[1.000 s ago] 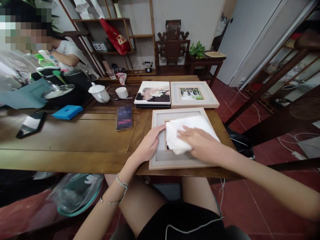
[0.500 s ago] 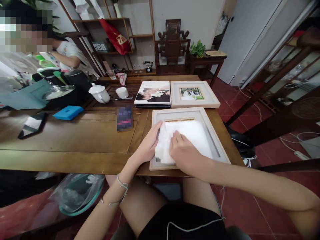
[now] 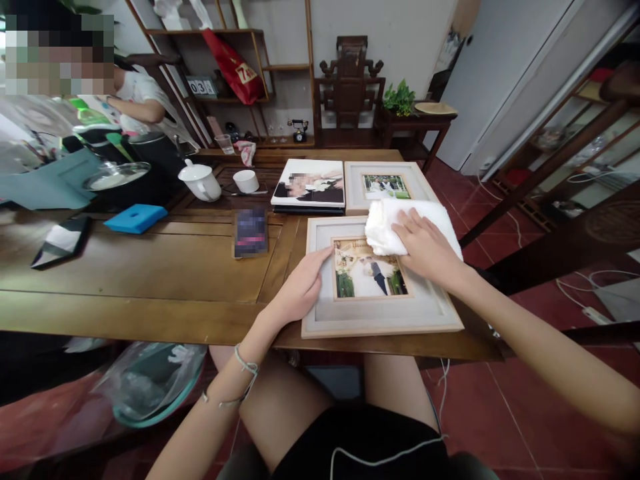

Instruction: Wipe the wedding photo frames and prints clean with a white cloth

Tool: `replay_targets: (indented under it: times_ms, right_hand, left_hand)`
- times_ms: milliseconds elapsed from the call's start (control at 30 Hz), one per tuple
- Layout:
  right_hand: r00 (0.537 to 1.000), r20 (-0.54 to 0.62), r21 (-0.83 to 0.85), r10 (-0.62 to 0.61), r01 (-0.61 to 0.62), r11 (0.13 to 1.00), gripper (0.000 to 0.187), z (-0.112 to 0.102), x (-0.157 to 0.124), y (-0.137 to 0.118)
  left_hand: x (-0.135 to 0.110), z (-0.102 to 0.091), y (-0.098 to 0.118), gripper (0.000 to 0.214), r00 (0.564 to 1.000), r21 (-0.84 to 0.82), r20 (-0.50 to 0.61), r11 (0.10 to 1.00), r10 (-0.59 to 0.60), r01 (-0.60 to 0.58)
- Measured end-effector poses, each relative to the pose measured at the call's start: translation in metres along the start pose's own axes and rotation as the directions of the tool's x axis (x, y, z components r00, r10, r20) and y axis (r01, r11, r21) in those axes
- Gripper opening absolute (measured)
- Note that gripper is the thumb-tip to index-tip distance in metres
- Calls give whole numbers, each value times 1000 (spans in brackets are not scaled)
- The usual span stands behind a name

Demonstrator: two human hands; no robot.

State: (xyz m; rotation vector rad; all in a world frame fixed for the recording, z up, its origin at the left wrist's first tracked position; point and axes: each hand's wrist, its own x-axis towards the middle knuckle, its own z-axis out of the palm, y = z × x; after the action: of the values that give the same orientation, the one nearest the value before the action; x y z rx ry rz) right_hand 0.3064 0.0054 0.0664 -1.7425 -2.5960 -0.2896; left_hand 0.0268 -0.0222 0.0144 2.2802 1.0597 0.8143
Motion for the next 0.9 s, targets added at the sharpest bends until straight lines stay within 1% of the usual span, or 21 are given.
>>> replay_targets:
  times_ms: [100,167,267,333,367,433,467,533,667,733,800,900]
  right_hand:
    - [999,-32,-50,-38,36,998,64,10,12,-4]
    - [998,-8,-75,-67,67,995,63,9,6,-16]
    - [991,71,-46,-115,119,992,60,-4,-26,-44]
    - [974,105,9,-200,201,980,61,-15,-54,-64]
    - [958,114,43,-264,261,964,64,-20,-67,-73]
    - [923,83,112,-375,366,924,69,-28,-85,-90]
    - [908,60,137,-415,404,904,71,-31,-90,-97]
    - [890,12,155,-455,448,881,72,-33,-92,-110]
    - [894,-90,101,-438,446,889,67,-25,-82,-133]
    - [895,-151,59,-420,432,900,63,-19,-82,-139]
    - [893,-183,18,-411,421,907,57,-15,-86,-138]
    - [916,-149,18,-372,379,925,56,-14,-99,-118]
  left_hand:
    - [0,0,1,59,1000,0,0,1000,10,-10]
    - [0,0,1,60,1000,-2,-6,1000,9,-9]
    - [0,0,1,61,1000,-7,-9,1000,0,0]
    - [0,1,1,60,1000,-11,-5,1000,-2,2]
    - [0,1,1,59,1000,-13,-3,1000,-1,1]
    - [0,1,1,58,1000,-10,-5,1000,2,-2]
    - [0,1,1,58,1000,-7,-9,1000,1,-1]
    - [0,1,1,56,1000,-5,-11,1000,-6,6]
    - [0,1,-2,52,1000,-12,-11,1000,4,-4]
    - [-1,1,-2,51,1000,-15,-13,1000,17,-17]
    - [-1,2,-2,51,1000,-14,-15,1000,12,-13]
    - [-1,2,-1,53,1000,-12,-22,1000,7,-8]
